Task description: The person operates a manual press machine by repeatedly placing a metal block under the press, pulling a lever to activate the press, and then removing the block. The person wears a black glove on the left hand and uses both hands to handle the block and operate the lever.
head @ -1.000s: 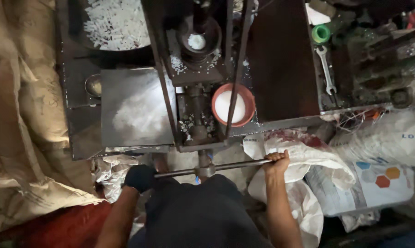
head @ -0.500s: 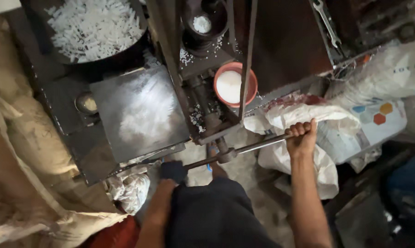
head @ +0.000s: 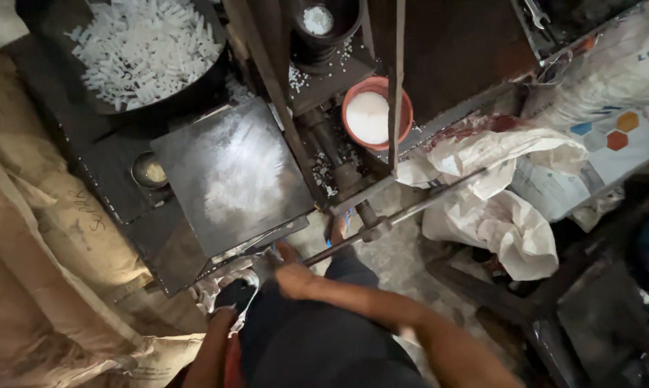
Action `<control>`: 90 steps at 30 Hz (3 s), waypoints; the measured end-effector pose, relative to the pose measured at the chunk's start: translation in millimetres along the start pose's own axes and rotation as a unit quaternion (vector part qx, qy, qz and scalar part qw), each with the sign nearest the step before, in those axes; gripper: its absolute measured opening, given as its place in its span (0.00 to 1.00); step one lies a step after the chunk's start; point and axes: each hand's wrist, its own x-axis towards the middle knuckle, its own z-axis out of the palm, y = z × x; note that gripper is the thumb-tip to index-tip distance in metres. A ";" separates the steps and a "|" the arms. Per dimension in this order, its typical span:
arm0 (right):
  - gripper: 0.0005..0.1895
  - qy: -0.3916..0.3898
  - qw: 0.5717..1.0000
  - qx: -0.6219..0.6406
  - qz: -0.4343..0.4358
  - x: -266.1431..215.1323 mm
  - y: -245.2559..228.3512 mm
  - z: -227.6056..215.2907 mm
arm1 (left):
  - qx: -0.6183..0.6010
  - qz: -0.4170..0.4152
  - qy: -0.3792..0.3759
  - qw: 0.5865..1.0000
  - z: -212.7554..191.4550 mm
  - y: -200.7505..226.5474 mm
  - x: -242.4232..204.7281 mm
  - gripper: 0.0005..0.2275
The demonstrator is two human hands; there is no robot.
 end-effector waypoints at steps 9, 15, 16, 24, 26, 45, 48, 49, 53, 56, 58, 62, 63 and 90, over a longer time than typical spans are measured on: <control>0.23 -0.062 0.998 0.003 0.020 -11.3 32.0 -28.8 | -0.219 -0.040 -0.039 0.974 -48.6 9.1 -12.5 0.16; 0.21 0.359 0.732 0.548 -0.188 -60.1 34.4 -191.7 | -0.078 0.371 0.063 0.923 -76.7 93.5 48.5 0.18; 0.17 0.505 0.814 0.269 -0.104 -57.8 43.4 -216.8 | -0.012 0.463 0.121 0.878 -82.1 114.8 61.2 0.18; 0.12 0.616 0.763 0.132 0.145 16.1 150.8 -268.2 | 0.018 0.266 0.326 0.907 -136.1 285.9 139.8 0.21; 0.10 0.604 0.753 0.204 0.165 38.6 185.3 -266.1 | -0.013 0.160 0.322 0.933 -148.7 313.6 154.8 0.23; 0.11 0.359 0.821 0.384 0.224 72.6 238.2 -264.2 | 0.095 0.123 0.525 0.837 -185.2 321.8 177.8 0.15; 0.14 0.447 0.795 0.338 0.234 26.5 196.2 -270.2 | 0.060 0.151 0.540 0.826 -196.5 312.6 128.9 0.24; 0.14 0.454 0.804 0.328 0.200 7.8 178.8 -269.2 | 0.044 0.152 0.532 0.832 -198.6 304.9 109.6 0.28; 0.12 0.498 0.833 0.220 0.099 -58.8 109.9 -265.8 | 0.014 0.136 0.551 0.823 -186.9 267.7 36.6 0.29; 0.12 0.555 0.830 0.032 0.036 -80.3 67.5 -262.9 | -0.044 0.087 0.552 0.828 -170.8 242.9 4.2 0.29; 0.12 0.560 0.820 -0.115 0.004 -79.6 41.8 -253.9 | -0.081 0.069 0.561 0.821 -158.6 231.1 -4.6 0.31; 0.12 0.424 0.898 0.099 -0.061 -58.5 9.6 -225.9 | -0.163 0.142 0.547 0.809 -143.0 194.5 4.7 0.33; 0.13 0.356 0.923 0.134 -0.068 -49.3 4.6 -216.9 | -0.208 0.138 0.516 0.819 -137.4 181.9 10.3 0.33; 0.47 0.283 0.915 0.288 -0.001 24.0 4.7 -180.4 | -0.230 0.255 0.390 0.854 -76.9 200.7 -10.0 0.25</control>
